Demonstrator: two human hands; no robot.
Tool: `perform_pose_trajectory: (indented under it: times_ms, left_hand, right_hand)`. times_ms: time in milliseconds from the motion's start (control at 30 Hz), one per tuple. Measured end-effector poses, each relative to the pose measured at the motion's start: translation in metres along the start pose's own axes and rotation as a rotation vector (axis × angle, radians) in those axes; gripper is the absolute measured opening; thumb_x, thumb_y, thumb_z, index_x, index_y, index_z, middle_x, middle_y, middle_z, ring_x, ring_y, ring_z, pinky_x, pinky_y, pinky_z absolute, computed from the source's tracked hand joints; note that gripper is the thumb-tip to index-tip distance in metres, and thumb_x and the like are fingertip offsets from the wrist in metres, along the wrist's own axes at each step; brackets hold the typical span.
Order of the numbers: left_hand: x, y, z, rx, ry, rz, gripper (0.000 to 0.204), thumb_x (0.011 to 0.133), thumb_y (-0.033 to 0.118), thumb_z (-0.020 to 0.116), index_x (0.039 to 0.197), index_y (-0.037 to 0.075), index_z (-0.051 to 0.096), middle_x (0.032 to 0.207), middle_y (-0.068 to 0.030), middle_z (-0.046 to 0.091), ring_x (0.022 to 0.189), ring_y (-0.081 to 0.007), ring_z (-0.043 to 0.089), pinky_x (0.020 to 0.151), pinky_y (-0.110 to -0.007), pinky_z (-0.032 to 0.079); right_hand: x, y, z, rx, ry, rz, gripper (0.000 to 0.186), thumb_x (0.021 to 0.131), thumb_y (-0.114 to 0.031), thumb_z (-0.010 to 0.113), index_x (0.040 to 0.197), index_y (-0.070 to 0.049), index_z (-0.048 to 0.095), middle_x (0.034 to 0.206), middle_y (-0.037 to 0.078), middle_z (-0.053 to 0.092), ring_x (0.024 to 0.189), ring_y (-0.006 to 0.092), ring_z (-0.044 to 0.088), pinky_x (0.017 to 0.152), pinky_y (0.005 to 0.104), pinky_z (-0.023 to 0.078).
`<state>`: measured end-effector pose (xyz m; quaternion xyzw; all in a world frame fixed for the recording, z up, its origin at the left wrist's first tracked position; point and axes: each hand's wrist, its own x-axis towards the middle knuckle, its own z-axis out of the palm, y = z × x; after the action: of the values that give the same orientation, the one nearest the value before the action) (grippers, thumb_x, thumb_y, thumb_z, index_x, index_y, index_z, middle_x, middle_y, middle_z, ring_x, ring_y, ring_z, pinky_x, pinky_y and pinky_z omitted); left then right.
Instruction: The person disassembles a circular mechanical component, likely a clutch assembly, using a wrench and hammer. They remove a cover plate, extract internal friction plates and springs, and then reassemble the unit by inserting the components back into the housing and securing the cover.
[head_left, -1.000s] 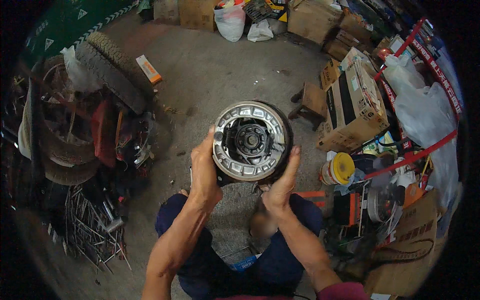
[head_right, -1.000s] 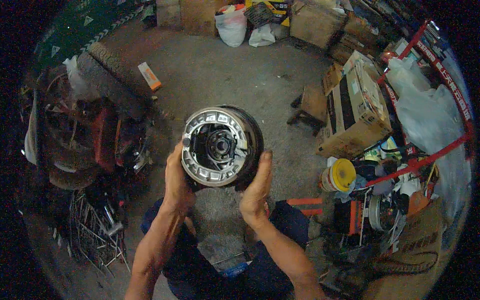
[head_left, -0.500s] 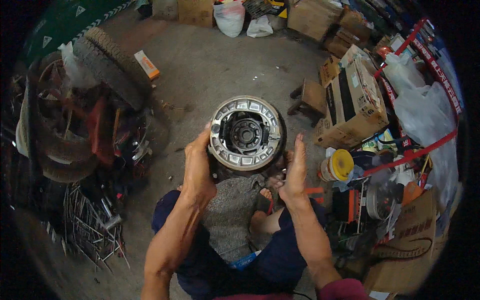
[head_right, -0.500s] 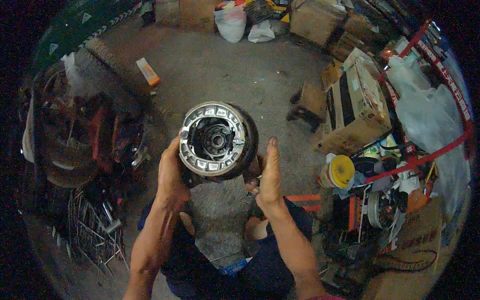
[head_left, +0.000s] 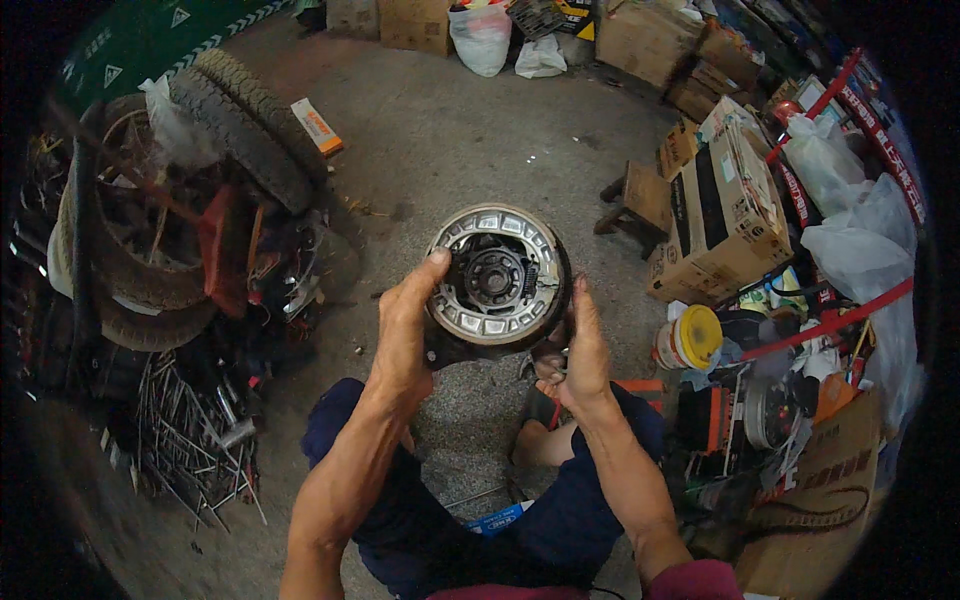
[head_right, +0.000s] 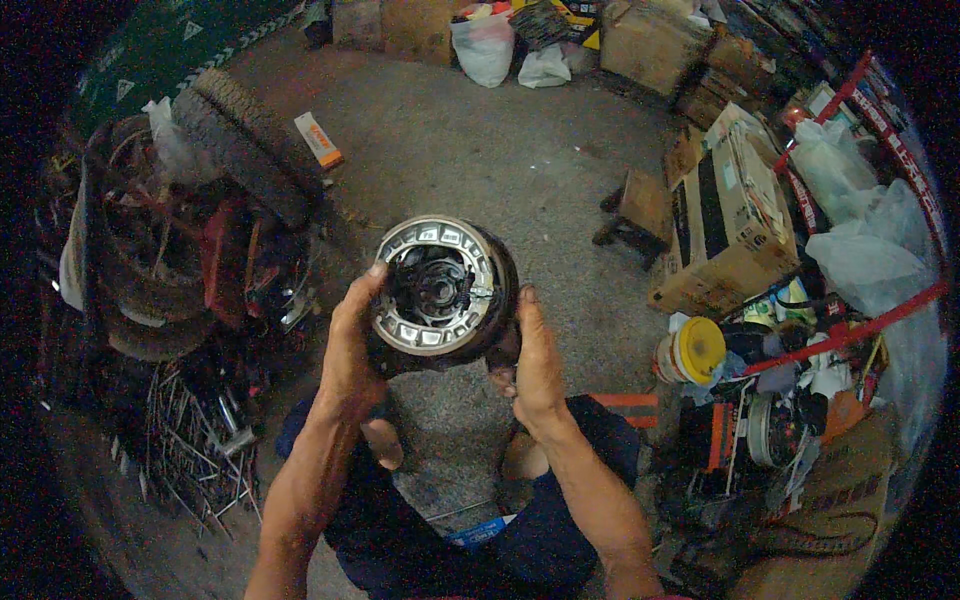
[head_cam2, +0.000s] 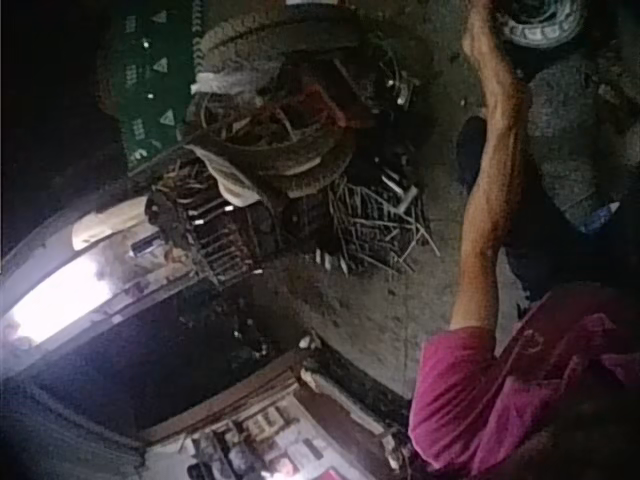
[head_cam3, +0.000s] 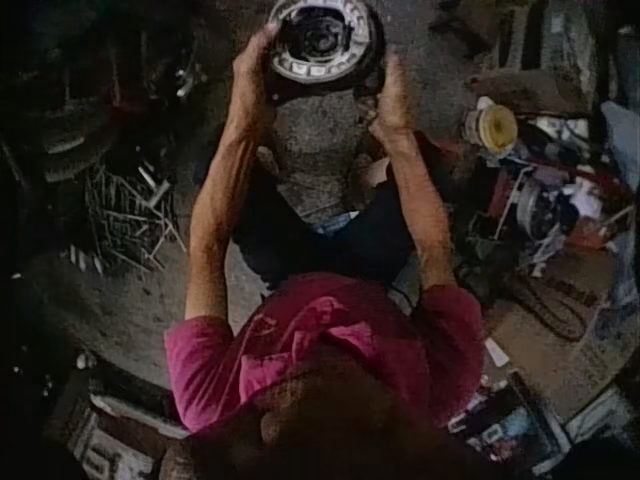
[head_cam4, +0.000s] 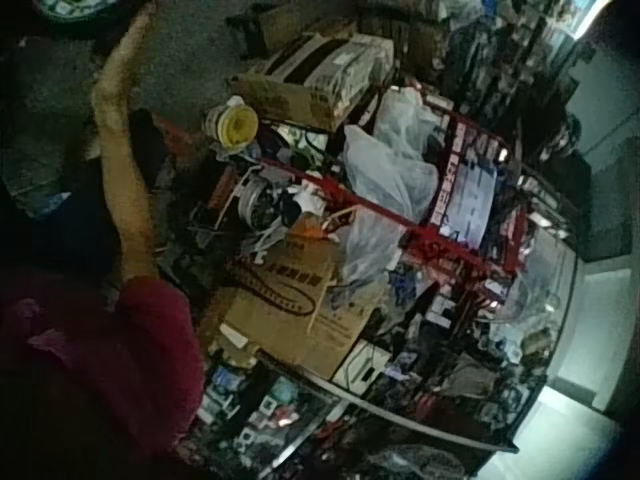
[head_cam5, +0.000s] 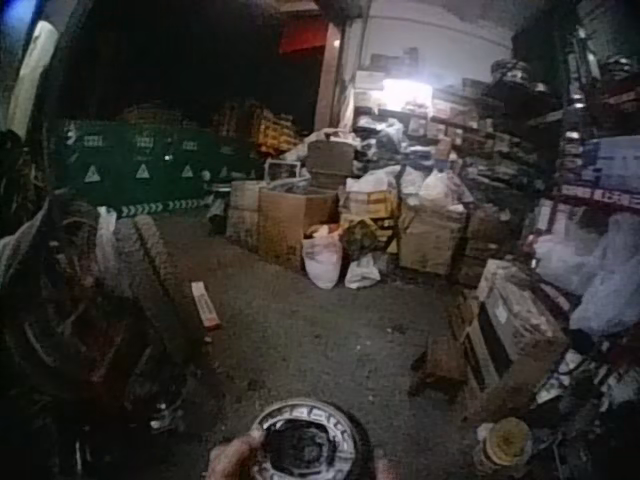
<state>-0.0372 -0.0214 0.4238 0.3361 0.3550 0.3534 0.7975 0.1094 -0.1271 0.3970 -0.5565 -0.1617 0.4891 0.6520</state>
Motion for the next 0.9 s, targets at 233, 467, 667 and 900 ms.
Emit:
perform_pose_trajectory:
  times_ms: [233,467,667,900]
  left_hand:
    - [0.001,0.002,0.001,0.064,-0.001,0.035,0.049,0.091,0.043,0.061,0.11,-0.003,0.066,0.099,-0.0105,0.069,0.085,-0.017,0.065,0.078,-0.031,0.051]
    - [0.006,-0.007,-0.014,0.094,-0.001,0.047,0.038,0.089,0.04,0.065,0.098,0.003,0.066,0.094,-0.0038,0.063,0.088,-0.0136,0.055,0.083,-0.031,0.044]
    - [-0.005,-0.003,-0.007,0.001,-0.027,0.01,0.037,0.082,0.033,0.061,0.101,0.002,0.061,0.088,-0.0054,0.064,0.075,-0.0161,0.061,0.067,-0.031,0.049]
    - [0.0,-0.009,-0.01,0.071,-0.074,0.088,0.031,0.08,0.028,0.059,0.096,0.001,0.062,0.085,-0.0042,0.061,0.078,-0.015,0.056,0.071,-0.029,0.045]
  right_hand:
    - [-0.001,-0.004,-0.001,-0.008,0.026,0.04,0.052,0.096,-0.065,0.039,0.079,-0.018,0.054,0.055,-0.006,0.045,0.037,0.0054,0.032,0.035,0.0227,0.023]
    - [-0.002,0.0,0.003,-0.035,0.072,-0.038,0.053,0.097,-0.066,0.036,0.091,-0.018,0.059,0.058,-0.005,0.05,0.035,0.0075,0.033,0.031,0.023,0.023]
    - [-0.005,-0.003,-0.003,-0.018,0.015,-0.075,0.049,0.1,-0.06,0.036,0.099,-0.015,0.057,0.063,-0.004,0.052,0.036,0.0054,0.031,0.033,0.0216,0.022]
    - [-0.002,0.007,-0.015,-0.016,0.01,-0.121,0.051,0.1,-0.059,0.037,0.099,-0.013,0.059,0.069,-0.003,0.055,0.045,0.0059,0.037,0.039,0.0224,0.026]
